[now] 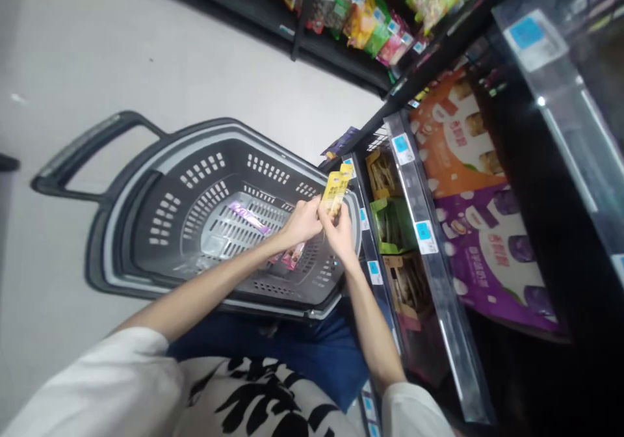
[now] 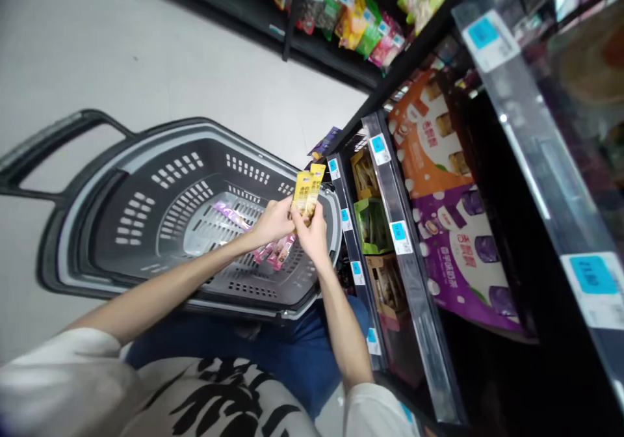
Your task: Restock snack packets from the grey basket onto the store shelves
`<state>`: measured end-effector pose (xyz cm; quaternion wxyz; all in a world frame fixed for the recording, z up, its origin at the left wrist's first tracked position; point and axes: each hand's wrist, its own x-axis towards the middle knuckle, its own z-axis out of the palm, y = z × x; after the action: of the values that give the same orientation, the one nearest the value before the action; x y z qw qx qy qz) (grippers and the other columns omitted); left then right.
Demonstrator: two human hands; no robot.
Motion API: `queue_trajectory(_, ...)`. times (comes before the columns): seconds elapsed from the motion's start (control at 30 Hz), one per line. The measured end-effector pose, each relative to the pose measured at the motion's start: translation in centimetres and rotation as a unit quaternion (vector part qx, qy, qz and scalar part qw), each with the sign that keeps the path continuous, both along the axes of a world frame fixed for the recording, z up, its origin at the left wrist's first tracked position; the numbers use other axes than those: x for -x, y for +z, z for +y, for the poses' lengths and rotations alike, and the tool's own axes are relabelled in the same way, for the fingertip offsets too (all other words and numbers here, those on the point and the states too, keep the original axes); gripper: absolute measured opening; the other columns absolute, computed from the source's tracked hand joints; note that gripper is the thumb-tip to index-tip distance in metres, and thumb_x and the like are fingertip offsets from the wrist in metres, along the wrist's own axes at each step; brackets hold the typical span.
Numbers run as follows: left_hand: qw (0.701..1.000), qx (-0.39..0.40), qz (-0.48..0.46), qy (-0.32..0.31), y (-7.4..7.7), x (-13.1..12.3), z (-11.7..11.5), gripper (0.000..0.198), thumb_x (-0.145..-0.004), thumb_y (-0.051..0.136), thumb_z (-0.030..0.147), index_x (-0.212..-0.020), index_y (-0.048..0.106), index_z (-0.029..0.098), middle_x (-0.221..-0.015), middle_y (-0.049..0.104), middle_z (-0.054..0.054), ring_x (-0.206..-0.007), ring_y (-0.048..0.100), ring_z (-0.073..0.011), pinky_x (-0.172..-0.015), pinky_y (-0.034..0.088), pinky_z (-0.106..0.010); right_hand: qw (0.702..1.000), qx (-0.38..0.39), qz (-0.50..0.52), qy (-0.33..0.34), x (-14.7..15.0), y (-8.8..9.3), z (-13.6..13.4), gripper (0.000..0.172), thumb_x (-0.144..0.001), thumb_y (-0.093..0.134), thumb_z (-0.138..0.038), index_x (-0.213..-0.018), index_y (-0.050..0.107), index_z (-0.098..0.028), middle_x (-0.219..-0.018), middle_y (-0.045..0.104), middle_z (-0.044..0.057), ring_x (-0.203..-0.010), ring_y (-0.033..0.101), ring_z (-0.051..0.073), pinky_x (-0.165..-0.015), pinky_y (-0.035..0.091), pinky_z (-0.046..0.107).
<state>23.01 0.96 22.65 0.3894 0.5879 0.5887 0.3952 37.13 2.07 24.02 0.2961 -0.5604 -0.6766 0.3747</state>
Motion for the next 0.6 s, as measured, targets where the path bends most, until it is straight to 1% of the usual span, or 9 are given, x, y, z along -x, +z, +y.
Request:
queue_trajectory(0.07, 0.999, -0.027, 0.027, -0.021, 0.1, 0.1, -0.2, 0.022, -0.082, 0.059, 0.016, -0.103, 0.064, 0.013, -0.096, 0.071, -0.011, -0.090, 0.069, -0.0249, -0.080, 0.054, -0.031, 0.999, 0.016, -0.023, 0.028, 0.2, -0.5, 0.1, 0.047, -0.091, 0.056, -0.057, -0.121, 0.054, -0.020, -0.106, 0.069, 0.009, -0.093, 0.067, 0.024, -0.085, 0.054, 0.038)
queue_trajectory(0.1, 0.998, -0.035, 0.041, -0.028, 0.0, 0.1, -0.3, 0.023, -0.081, 0.057, 0.013, -0.103, 0.063, 0.012, -0.101, 0.069, -0.012, -0.093, 0.068, -0.0251, -0.083, 0.053, -0.032, 0.998, 0.015, -0.039, 0.039, 0.3, -0.7, 0.3, 0.044, -0.092, 0.053, -0.056, -0.118, 0.054, -0.020, -0.103, 0.069, 0.009, -0.091, 0.067, 0.024, -0.084, 0.053, 0.037)
queue_trajectory(0.2, 0.995, -0.039, 0.080, -0.044, -0.7, 0.3, -0.4, 0.029, -0.081, 0.052, 0.010, -0.110, 0.058, 0.010, -0.117, 0.058, -0.017, -0.096, 0.064, -0.0244, -0.088, 0.053, -0.036, 0.994, 0.004, -0.093, 0.064, 0.2, -1.1, 1.4, 0.041, -0.093, 0.051, -0.054, -0.117, 0.053, -0.021, -0.102, 0.067, 0.009, -0.090, 0.064, 0.023, -0.085, 0.050, 0.035)
queue_trajectory(0.3, 0.995, -0.026, 0.060, -0.070, -1.4, 0.5, -0.2, 0.034, -0.086, 0.049, 0.015, -0.119, 0.054, 0.009, -0.116, 0.055, -0.016, -0.095, 0.062, -0.0241, -0.089, 0.052, -0.038, 0.990, -0.003, -0.115, 0.085, -0.2, -1.1, 3.3, 0.043, -0.092, 0.051, -0.052, -0.120, 0.053, -0.020, -0.105, 0.067, 0.009, -0.091, 0.063, 0.021, -0.085, 0.049, 0.032)
queue_trajectory(0.37, 0.996, -0.036, 0.026, -0.074, -1.6, 0.6, -0.1, 0.042, -0.088, 0.050, 0.018, -0.129, 0.050, 0.010, -0.116, 0.055, -0.015, -0.101, 0.061, -0.0253, -0.092, 0.051, -0.038, 0.988, -0.022, -0.130, 0.086, -1.0, -0.8, 5.1, 0.046, -0.092, 0.049, -0.052, -0.123, 0.053, -0.018, -0.107, 0.067, 0.010, -0.091, 0.063, 0.020, -0.084, 0.049, 0.030)
queue_trajectory(0.43, 0.996, -0.049, 0.004, -0.069, -1.7, 0.6, 0.0, 0.053, -0.088, 0.052, 0.021, -0.139, 0.044, 0.012, -0.121, 0.054, -0.015, -0.108, 0.060, -0.0271, -0.095, 0.049, -0.039, 0.980, -0.070, -0.182, 0.051, -2.1, -0.1, 7.3, 0.049, -0.094, 0.045, -0.049, -0.131, 0.050, -0.017, -0.112, 0.067, 0.012, -0.095, 0.064, 0.022, -0.086, 0.049, 0.031)
queue_trajectory(0.5, 0.996, -0.049, 0.004, -0.076, -1.5, 0.6, -0.1, 0.055, -0.088, 0.053, 0.021, -0.141, 0.044, 0.014, -0.127, 0.054, -0.016, -0.114, 0.059, -0.0288, -0.097, 0.048, -0.040, 0.954, -0.127, -0.272, -0.014, -3.4, 0.9, 9.8, 0.053, -0.095, 0.042, -0.042, -0.141, 0.043, -0.015, -0.122, 0.065, 0.016, -0.103, 0.065, 0.025, -0.092, 0.048, 0.036)
queue_trajectory(0.53, 0.995, -0.044, 0.012, -0.087, -1.4, 0.5, -0.3, 0.052, -0.088, 0.052, 0.020, -0.140, 0.046, 0.015, -0.128, 0.054, -0.016, -0.115, 0.059, -0.0293, -0.097, 0.048, -0.040, 0.936, -0.138, -0.320, -0.047, -4.2, 1.4, 11.0, 0.054, -0.095, 0.042, -0.038, -0.144, 0.041, -0.013, -0.124, 0.064, 0.019, -0.106, 0.065, 0.028, -0.094, 0.047, 0.040)
queue_trajectory(0.6, 0.992, -0.034, 0.037, -0.116, -1.2, 0.5, -0.6, 0.048, -0.089, 0.050, 0.017, -0.136, 0.050, 0.015, -0.129, 0.054, -0.016, -0.114, 0.060, -0.0297, -0.093, 0.049, -0.039, 0.910, -0.127, -0.382, -0.102, -5.5, 2.3, 13.1, 0.057, -0.096, 0.043, -0.034, -0.147, 0.038, -0.009, -0.125, 0.063, 0.024, -0.109, 0.064, 0.032, -0.096, 0.046, 0.045)
